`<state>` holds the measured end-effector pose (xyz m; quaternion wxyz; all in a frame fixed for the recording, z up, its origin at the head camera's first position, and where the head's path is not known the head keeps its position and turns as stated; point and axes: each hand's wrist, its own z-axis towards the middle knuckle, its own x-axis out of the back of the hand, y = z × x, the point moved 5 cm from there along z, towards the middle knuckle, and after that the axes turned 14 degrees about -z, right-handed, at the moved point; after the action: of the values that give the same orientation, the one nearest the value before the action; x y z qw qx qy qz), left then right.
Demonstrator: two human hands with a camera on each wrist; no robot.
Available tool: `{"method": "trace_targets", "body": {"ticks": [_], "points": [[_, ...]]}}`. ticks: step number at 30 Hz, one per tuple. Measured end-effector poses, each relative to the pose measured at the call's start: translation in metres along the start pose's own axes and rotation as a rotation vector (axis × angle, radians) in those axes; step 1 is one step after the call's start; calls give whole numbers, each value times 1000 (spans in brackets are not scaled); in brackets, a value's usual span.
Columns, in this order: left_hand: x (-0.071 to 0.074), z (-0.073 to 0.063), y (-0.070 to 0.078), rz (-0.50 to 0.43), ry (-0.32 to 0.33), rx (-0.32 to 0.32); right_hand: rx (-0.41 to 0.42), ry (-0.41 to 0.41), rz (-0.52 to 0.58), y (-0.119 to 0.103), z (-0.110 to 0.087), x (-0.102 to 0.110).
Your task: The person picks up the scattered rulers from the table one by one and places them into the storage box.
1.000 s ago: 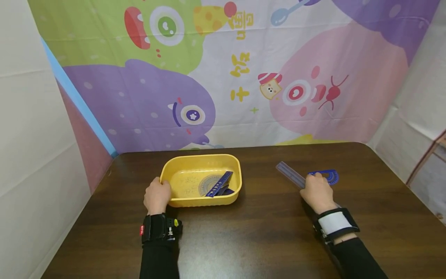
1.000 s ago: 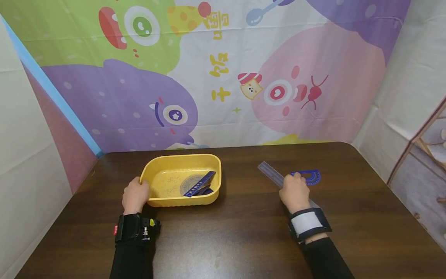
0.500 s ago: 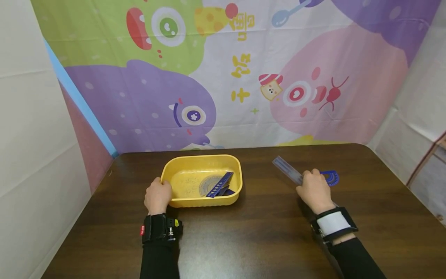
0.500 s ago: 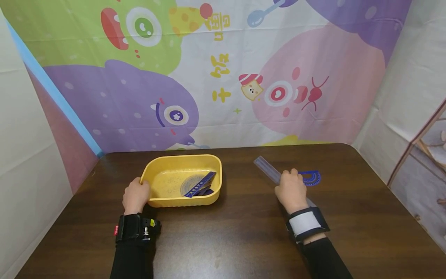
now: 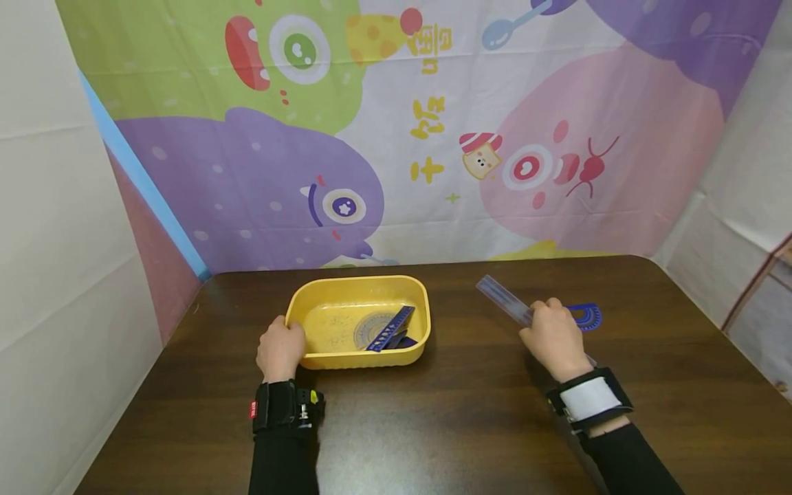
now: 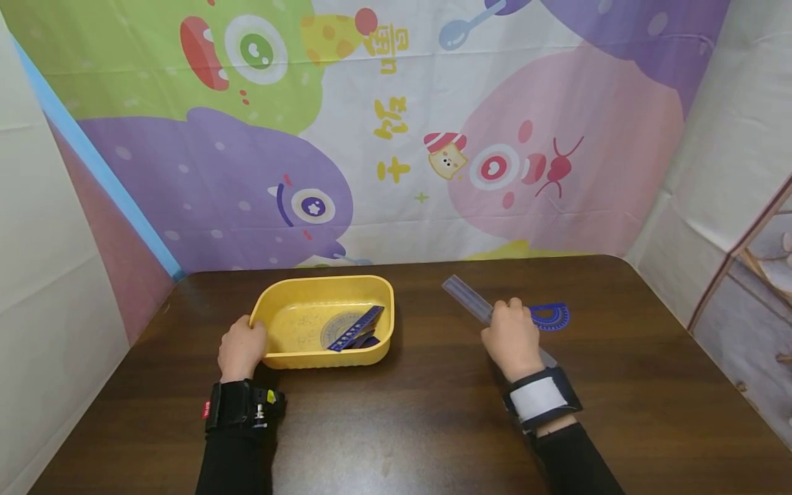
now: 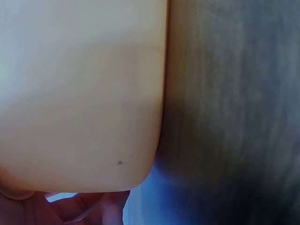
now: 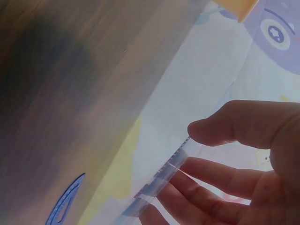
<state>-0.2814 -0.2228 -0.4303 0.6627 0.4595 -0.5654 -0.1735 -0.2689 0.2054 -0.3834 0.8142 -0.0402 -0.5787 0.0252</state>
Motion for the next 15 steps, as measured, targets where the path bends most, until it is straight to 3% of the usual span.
{"method": "trace_targets", "body": {"ticks": [15], "points": [[-1,1,-1,-3,-3,13,28,29,9,-20,-2,4]]}}
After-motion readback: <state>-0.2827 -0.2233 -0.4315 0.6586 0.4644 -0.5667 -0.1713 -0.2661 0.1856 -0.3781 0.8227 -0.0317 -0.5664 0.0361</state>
